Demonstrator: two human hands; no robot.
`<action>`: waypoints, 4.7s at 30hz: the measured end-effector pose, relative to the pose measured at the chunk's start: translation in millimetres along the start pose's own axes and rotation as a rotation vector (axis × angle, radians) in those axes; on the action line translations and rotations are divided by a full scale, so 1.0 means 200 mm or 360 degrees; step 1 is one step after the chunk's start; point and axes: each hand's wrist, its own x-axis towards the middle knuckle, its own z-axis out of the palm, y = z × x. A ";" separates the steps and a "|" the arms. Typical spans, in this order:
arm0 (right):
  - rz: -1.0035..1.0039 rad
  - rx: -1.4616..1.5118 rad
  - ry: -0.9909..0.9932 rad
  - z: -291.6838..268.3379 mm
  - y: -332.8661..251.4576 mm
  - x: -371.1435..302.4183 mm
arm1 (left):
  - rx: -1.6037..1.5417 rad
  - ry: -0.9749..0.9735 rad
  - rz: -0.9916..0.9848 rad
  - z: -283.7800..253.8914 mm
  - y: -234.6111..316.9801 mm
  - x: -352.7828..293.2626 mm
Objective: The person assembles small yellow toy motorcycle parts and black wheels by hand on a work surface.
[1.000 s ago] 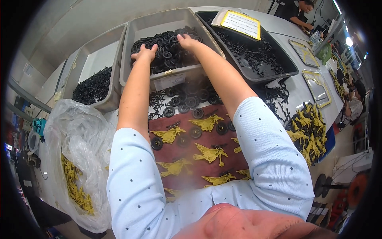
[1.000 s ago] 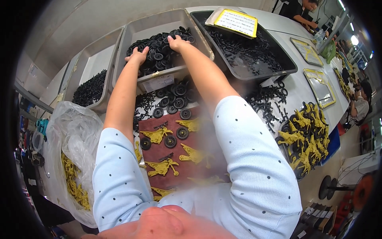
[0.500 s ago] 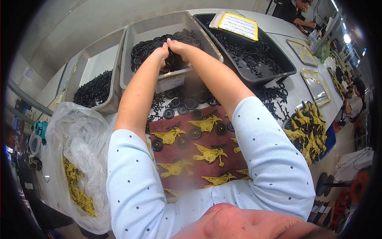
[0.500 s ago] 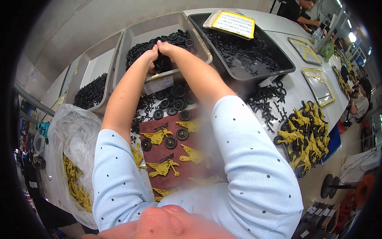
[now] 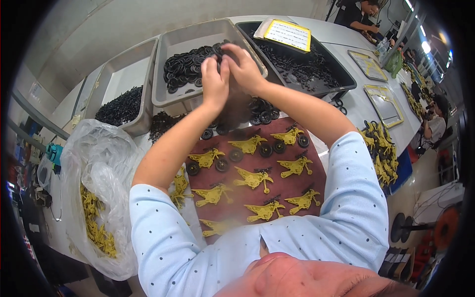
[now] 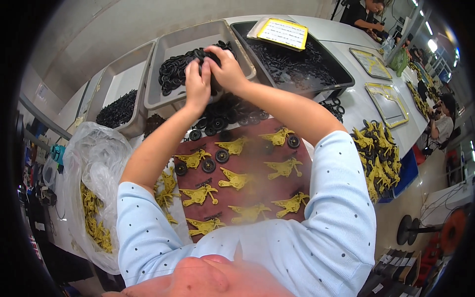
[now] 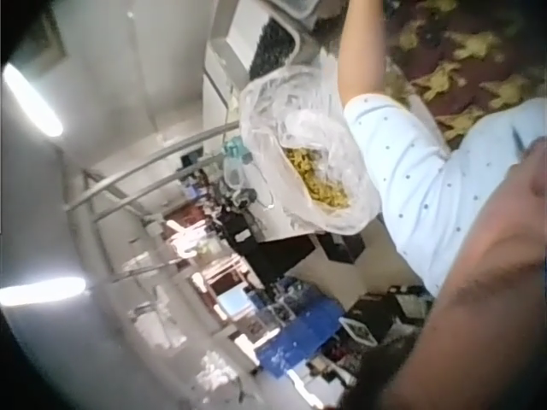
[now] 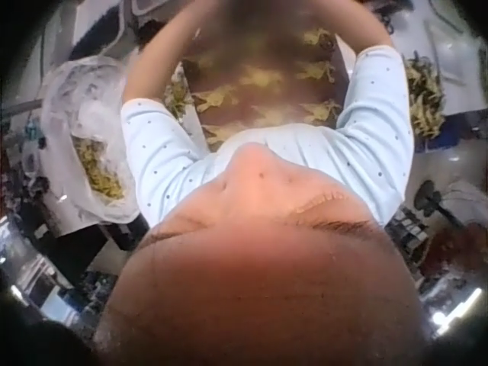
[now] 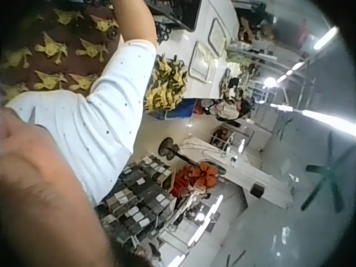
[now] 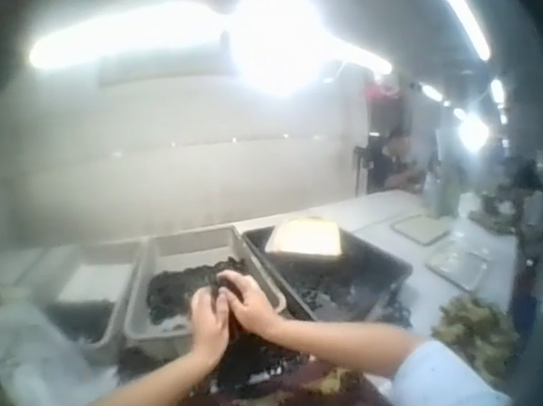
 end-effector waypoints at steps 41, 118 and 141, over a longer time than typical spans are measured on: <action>0.0418 -0.0810 -0.0618 -0.42 -0.14 -0.76 | 0.0263 -0.1086 0.0398 -0.42 0.23 -0.43; 0.0760 -0.1109 -0.0766 -0.19 -0.14 -0.67 | 0.0678 -0.0857 -0.0418 -1.13 0.66 -0.95; 0.1590 0.0014 -0.1026 -0.52 -0.64 -1.19 | 0.0948 -0.1090 0.0267 -0.26 0.20 -0.58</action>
